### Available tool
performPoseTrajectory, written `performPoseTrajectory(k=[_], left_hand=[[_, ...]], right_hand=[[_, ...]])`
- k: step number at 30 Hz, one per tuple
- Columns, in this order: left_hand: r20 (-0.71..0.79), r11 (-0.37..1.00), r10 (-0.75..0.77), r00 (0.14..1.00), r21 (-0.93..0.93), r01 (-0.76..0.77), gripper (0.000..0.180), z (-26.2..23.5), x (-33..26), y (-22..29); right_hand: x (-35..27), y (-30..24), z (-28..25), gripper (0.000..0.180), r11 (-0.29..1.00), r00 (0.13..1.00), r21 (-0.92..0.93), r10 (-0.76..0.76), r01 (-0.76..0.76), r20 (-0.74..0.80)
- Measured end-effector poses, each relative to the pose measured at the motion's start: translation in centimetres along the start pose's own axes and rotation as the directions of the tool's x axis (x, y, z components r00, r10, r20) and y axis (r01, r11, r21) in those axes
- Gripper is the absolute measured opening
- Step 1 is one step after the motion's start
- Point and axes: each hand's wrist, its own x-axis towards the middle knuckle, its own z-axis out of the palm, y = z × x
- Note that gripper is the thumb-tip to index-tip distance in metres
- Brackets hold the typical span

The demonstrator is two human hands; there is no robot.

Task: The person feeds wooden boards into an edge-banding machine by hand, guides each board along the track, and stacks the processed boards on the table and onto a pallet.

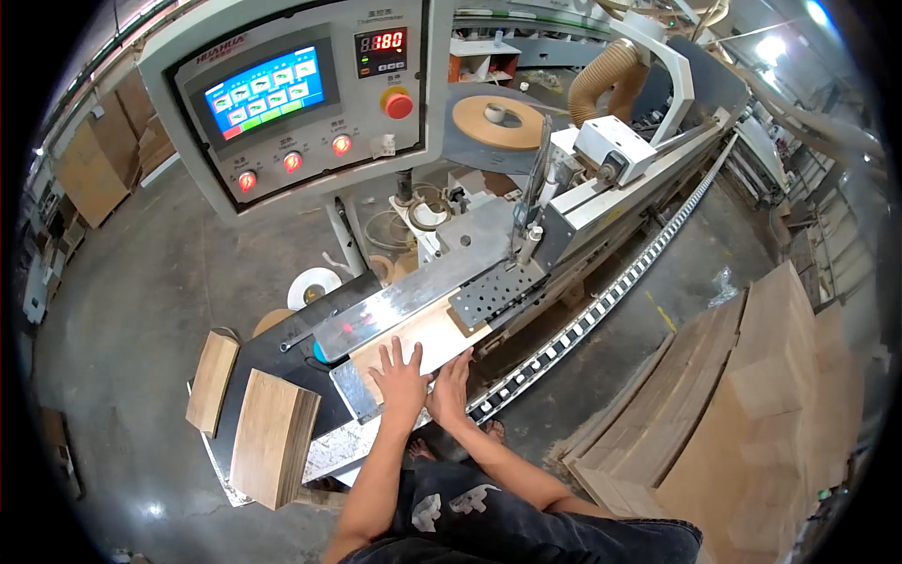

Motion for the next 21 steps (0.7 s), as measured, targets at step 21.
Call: performPoseTrajectory(k=[21], left_hand=[[-0.177,0.904,-0.073,0.981,-0.427,-0.010,0.057,-0.5,-5.6,5.5]], right_hand=[[9.6,10.1,-10.4,0.126,0.929,0.985,0.329,0.162,-0.170,0.051]])
